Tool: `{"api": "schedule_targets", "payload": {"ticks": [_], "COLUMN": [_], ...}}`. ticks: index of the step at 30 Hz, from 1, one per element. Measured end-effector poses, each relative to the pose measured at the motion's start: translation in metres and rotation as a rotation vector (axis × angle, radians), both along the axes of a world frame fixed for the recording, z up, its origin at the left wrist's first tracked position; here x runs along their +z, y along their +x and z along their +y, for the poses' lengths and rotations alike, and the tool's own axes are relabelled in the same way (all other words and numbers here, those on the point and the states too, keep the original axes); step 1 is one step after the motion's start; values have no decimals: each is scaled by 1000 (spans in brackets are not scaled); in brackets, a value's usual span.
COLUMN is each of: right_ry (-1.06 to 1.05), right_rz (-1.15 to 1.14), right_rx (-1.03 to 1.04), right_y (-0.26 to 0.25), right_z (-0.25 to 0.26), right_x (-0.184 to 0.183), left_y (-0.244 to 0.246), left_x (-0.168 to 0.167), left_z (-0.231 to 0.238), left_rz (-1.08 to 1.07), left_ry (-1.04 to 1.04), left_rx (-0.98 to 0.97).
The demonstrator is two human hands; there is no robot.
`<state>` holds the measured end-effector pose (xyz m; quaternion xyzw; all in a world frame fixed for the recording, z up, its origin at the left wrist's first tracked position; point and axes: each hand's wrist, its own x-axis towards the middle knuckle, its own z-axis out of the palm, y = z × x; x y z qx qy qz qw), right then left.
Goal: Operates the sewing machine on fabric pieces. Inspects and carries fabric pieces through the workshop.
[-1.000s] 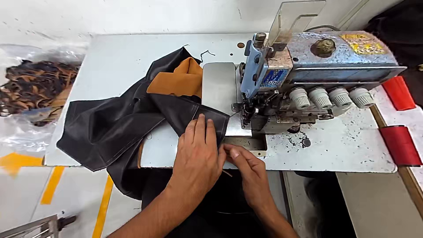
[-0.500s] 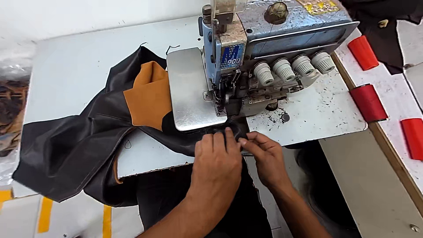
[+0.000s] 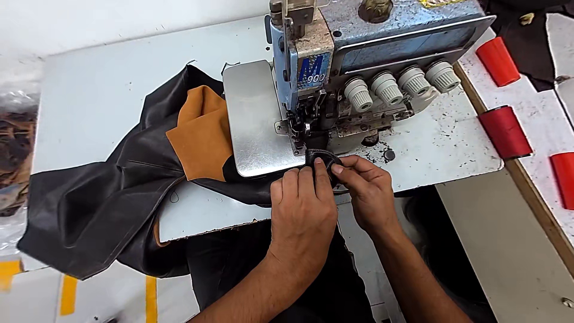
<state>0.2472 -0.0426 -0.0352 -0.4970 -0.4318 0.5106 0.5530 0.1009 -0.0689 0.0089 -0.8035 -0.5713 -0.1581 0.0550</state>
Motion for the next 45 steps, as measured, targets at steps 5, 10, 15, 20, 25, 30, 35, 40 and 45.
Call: {"api": "schedule_targets", "payload": {"ticks": [5, 10, 15, 20, 25, 30, 35, 40, 45], "right_ry": [18, -36, 73, 188, -201, -313, -243, -381, -515], "right_rz": [28, 47, -120, -391, -182, 129, 232, 393, 261], "right_rx": [4, -11, 14, -242, -799, -587, -592, -615, -557], "right_y": [1, 3, 7, 33, 88, 105, 100, 65, 80], "right_z": [-1, 7, -3, -48, -56, -18, -15, -19, -26], "right_x": [-1, 2, 3, -1, -56, -87, -94, -55, -67], "left_y": [1, 10, 4, -25, -124, -181, -181, -187, -196], "left_x": [-2, -2, -4, -11, -17, -48, -56, -61, -70], "left_z": [5, 12, 10, -12, -64, -139, -160, -157, -161], "left_rz": [-50, -27, -74, -284, -674, -1633, -2441, -2492, -2604], "left_ry": [60, 50, 49, 80, 206, 135, -104, -105, -155], "left_rx": [-12, -18, -43, -118, -50, 510, 668, 684, 605]}}
